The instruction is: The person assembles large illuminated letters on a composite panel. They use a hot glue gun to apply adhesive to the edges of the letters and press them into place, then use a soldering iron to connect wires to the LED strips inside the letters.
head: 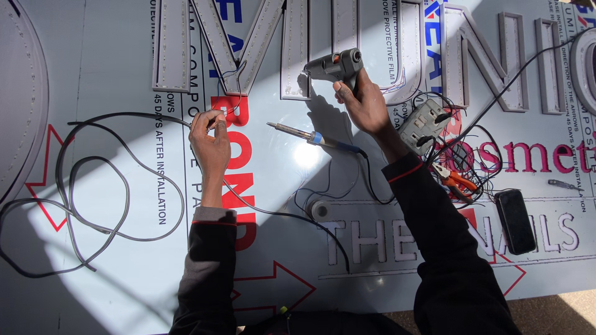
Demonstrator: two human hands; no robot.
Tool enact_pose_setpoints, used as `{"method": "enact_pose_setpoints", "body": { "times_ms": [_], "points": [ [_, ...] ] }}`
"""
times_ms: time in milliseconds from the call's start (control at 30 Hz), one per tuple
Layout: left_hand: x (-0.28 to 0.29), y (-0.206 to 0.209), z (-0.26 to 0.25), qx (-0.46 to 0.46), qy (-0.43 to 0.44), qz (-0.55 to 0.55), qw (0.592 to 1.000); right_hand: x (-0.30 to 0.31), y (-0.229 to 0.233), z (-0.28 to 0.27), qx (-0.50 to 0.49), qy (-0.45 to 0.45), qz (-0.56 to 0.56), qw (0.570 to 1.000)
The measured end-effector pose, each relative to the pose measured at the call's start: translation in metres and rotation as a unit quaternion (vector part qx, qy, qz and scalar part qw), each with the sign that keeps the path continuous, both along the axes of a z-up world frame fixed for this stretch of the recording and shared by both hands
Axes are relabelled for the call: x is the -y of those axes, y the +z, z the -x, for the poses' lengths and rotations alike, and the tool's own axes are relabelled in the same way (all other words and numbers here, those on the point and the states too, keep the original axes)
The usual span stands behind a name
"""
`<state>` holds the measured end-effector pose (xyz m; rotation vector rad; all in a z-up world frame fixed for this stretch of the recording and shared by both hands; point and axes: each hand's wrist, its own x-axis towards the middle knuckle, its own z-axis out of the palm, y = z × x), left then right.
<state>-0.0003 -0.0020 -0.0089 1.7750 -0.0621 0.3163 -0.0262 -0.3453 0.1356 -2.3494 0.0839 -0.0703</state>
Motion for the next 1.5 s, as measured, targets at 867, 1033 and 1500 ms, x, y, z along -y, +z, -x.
{"method": "enact_pose_setpoints", "body": {
  "times_ms": [867, 1033, 1500],
  "points": [
    [0.065, 0.026, -0.040, 0.155, 0.007, -0.259, 0.953, 0.006, -0.040, -0.052, 0.044, -0.025, 0.038, 0.998],
    [0.065, 0.016, -0.045, 0.166, 0.079, -0.251, 0.950, 0.019, -0.022, -0.067, 0.041, 0.005, -0.071, 0.997],
    [0.065, 0.002, -0.044, 0.244, 0.113, -0.218, 0.938, 0.008, -0.038, -0.135, 0.051, -0.035, -0.141, 0.988]
  ]
}}
